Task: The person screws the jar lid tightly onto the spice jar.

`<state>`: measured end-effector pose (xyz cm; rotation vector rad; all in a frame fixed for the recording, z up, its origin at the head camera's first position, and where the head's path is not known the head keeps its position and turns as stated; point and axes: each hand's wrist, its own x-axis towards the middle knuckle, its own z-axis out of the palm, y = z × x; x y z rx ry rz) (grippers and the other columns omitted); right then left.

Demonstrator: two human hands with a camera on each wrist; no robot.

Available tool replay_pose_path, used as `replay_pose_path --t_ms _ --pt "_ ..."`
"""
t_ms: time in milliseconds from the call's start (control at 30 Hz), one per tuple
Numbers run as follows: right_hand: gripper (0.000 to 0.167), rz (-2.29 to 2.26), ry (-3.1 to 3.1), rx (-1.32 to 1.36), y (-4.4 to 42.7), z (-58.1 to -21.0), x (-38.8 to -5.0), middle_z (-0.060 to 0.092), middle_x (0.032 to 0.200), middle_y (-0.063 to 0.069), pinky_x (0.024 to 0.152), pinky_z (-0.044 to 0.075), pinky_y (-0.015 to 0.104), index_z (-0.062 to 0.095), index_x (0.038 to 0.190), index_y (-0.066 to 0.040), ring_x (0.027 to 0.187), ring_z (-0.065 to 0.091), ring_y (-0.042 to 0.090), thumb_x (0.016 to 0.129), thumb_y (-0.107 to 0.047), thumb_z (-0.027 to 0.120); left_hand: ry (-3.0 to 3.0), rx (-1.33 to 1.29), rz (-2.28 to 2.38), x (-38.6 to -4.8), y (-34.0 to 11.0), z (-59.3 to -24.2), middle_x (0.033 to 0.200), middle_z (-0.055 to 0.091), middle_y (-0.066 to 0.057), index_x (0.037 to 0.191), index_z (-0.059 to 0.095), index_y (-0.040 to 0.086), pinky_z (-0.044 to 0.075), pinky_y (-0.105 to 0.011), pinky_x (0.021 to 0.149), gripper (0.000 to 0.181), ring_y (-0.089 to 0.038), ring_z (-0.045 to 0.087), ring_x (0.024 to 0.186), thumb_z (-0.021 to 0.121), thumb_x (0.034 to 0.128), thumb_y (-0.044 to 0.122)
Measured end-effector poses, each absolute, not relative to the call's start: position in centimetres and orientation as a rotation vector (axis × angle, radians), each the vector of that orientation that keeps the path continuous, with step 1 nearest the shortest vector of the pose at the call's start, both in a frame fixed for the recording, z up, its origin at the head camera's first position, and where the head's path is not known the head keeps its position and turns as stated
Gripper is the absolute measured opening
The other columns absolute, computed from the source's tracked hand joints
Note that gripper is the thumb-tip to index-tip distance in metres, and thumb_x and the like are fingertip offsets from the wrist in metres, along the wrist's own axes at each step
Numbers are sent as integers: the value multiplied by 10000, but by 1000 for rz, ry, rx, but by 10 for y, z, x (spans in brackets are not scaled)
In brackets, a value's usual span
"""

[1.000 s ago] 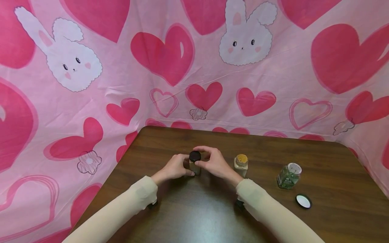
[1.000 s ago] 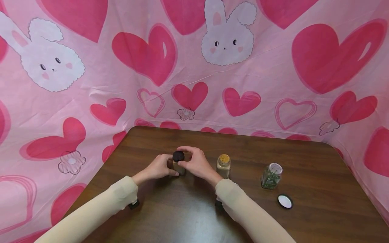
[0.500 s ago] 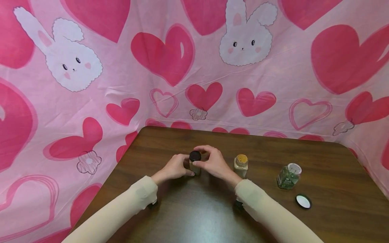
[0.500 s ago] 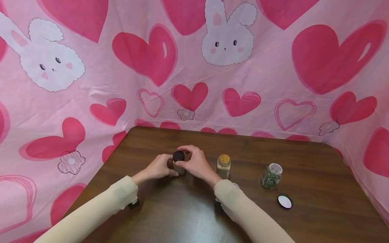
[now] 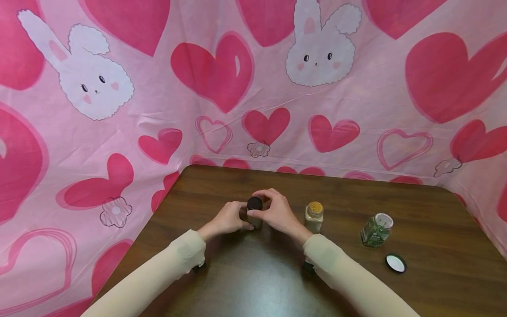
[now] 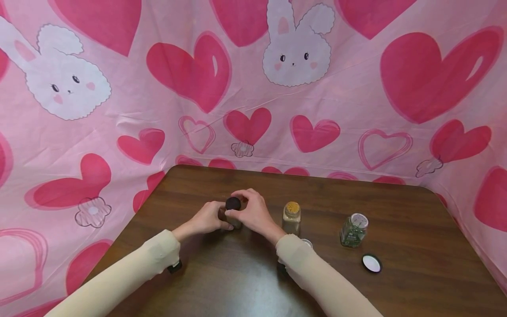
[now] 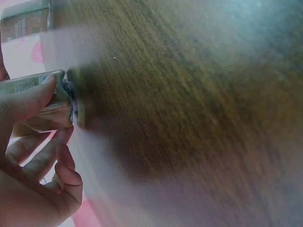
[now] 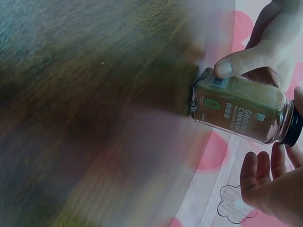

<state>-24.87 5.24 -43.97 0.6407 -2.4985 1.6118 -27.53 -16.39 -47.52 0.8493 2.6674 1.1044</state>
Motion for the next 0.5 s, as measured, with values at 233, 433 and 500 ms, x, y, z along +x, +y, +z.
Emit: replay_pose_path --t_ms 233,433,500 --pt "500 1616 -2505 656 53 -439 -248 655 1109 33 822 532 426 739 1233 -121 965 629 251 792 -206 957 2688 772 1065 -266 -158 -464 1107 771 0 1231 752 93 570 -425 878 455 -165 727 977 932 817 144" --pt "545 1729 -2477 760 58 -438 -246 670 1246 109 880 559 541 676 1345 -77 1029 670 362 845 -70 891 2710 779 1057 -266 -158 -464 1020 760 30 1167 764 106 563 -410 837 405 -147 716 934 939 804 141" --pt "539 1754 -2461 809 60 -439 -247 668 1303 158 904 549 576 657 1377 -53 1060 672 379 874 -31 850 2715 776 1056 -265 -158 -463 991 750 45 1153 764 110 562 -401 824 391 -135 710 915 939 804 143"
